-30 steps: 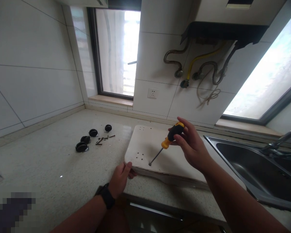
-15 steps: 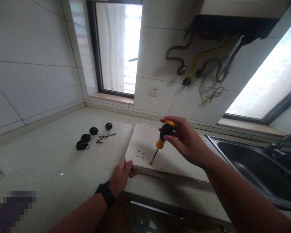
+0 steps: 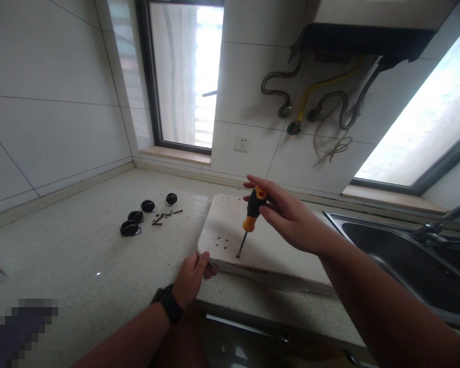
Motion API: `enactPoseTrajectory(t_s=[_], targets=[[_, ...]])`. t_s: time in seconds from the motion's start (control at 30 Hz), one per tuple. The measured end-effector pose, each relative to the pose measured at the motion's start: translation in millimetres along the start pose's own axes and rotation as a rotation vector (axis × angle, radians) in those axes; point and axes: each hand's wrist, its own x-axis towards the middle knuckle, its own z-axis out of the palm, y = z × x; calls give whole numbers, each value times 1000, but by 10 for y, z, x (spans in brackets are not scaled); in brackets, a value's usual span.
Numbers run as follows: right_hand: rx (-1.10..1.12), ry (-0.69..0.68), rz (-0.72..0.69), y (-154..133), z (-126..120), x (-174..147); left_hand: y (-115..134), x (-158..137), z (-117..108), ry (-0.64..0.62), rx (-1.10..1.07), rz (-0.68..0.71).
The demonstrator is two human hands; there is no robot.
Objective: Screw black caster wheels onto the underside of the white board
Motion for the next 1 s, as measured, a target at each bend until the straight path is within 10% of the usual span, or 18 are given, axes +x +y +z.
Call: enactPoseTrajectory(t_s=[0.27, 0.47, 0.7, 0.9, 1.0], targets=[[-269, 157, 50, -12, -14, 45, 6, -3, -2, 3, -6, -4], [-131, -41, -64, -19, -98, 34, 10, -2, 3, 5, -12, -14], [-560, 287, 0, 23, 1, 62, 26, 9, 10, 16, -9, -17], [-206, -58, -59, 9, -149, 41, 46, -10, 8, 10, -7, -16], [-328, 55, -32, 27, -126, 71, 60, -16, 5, 13, -1, -18]])
